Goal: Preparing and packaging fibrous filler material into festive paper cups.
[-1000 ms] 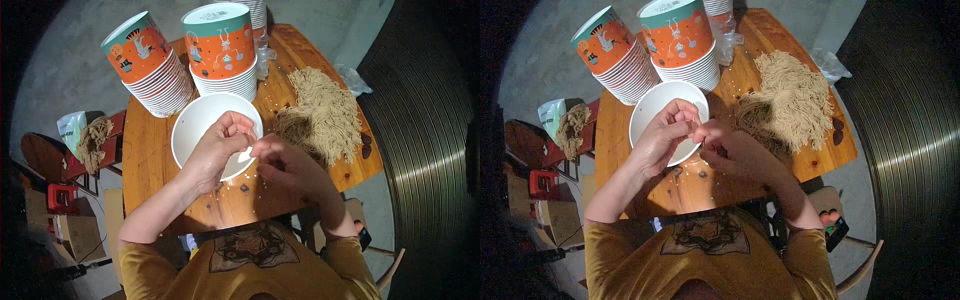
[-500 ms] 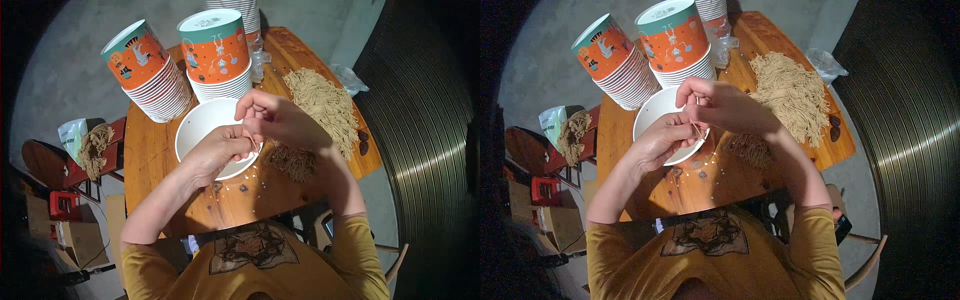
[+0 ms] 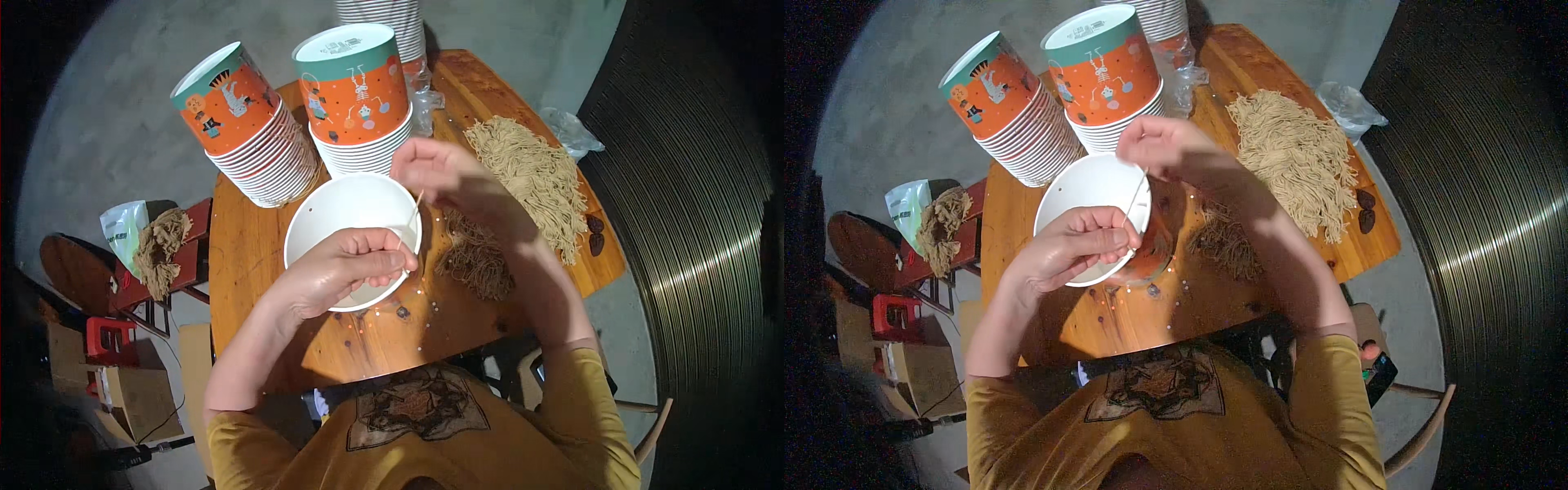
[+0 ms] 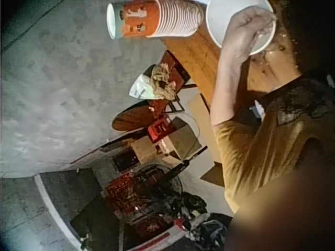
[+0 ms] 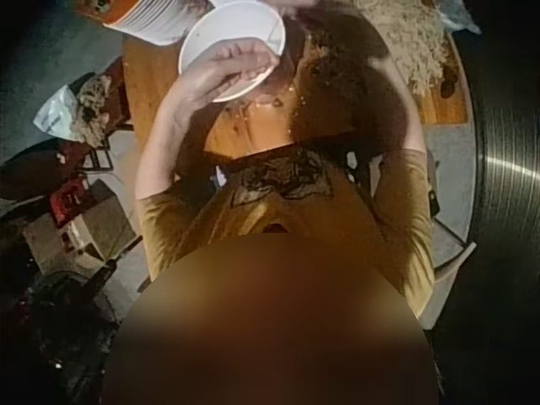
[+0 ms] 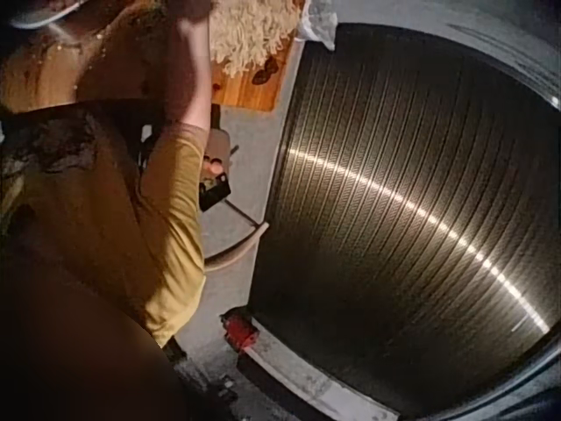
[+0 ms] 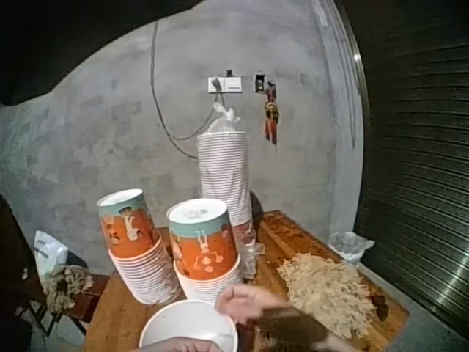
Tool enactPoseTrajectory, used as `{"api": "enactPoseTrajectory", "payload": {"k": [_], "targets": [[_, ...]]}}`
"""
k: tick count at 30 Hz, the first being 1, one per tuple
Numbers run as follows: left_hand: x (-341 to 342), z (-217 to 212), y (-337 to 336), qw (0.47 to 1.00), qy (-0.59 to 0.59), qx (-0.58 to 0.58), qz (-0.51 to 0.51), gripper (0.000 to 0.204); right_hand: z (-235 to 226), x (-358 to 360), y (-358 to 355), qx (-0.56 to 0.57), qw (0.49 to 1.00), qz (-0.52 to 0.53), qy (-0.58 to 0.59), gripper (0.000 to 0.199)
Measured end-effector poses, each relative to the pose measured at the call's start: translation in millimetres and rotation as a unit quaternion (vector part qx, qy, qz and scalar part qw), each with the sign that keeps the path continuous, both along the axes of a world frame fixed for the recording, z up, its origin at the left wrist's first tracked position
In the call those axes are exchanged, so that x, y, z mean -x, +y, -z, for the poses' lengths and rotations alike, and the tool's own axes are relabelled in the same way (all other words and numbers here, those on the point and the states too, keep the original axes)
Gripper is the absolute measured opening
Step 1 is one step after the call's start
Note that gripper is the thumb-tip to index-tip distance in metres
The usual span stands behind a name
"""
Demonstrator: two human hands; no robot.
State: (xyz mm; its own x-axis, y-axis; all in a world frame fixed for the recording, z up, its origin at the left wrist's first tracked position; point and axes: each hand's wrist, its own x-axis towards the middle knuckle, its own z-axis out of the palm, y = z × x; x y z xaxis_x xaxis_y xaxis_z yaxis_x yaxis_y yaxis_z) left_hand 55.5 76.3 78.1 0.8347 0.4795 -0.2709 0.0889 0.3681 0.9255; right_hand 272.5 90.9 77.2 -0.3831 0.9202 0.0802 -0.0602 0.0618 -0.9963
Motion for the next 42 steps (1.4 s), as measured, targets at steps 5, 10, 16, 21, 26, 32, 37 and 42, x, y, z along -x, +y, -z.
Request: {"api": "enactPoseTrajectory", "payload": {"k": [5,10,16,21,26,32,37,42], "targets": [[3.3,-2.8,-5.5,0.999,-0.018,-0.019,0.029,0.013,13.6,12.8,32.4,-0.002,0.994,0.055,0.099,0.014],[-5.3,2.3,-6.4,0.998,-0.031,-0.059,-0.017,0.013,27.6,17.6,32.1,-0.303,0.91,0.237,-0.157,0.009],[-11.2,10.0,1.3,0.997,-0.055,-0.048,-0.015,0.011,32.9,4.5,-60.8,-0.219,0.905,0.338,-0.135,0.008],[-24.3,8.3,2.6,0.997,-0.067,-0.043,0.006,0.011,42.8,6.5,-92.5,-0.334,0.874,0.28,-0.214,0.01],[-33.3,11.4,4.8,0.997,-0.065,-0.038,0.007,0.01,51.0,-1.0,-94.2,-0.267,0.9,0.277,-0.202,0.009],[-41.7,10.4,6.4,0.997,-0.062,-0.033,0.017,0.008,57.8,-7.6,-91.2,-0.245,0.914,0.286,-0.153,0.008],[-43.1,11.0,7.0,0.997,-0.064,-0.039,0.004,0.007,50.5,-5.6,-94.6,-0.291,0.9,0.279,-0.164,0.011],[-44.5,8.7,6.5,0.997,-0.07,-0.034,0.012,0.009,51.0,-4.2,-96.7,-0.21,0.918,0.301,-0.148,0.012]]}}
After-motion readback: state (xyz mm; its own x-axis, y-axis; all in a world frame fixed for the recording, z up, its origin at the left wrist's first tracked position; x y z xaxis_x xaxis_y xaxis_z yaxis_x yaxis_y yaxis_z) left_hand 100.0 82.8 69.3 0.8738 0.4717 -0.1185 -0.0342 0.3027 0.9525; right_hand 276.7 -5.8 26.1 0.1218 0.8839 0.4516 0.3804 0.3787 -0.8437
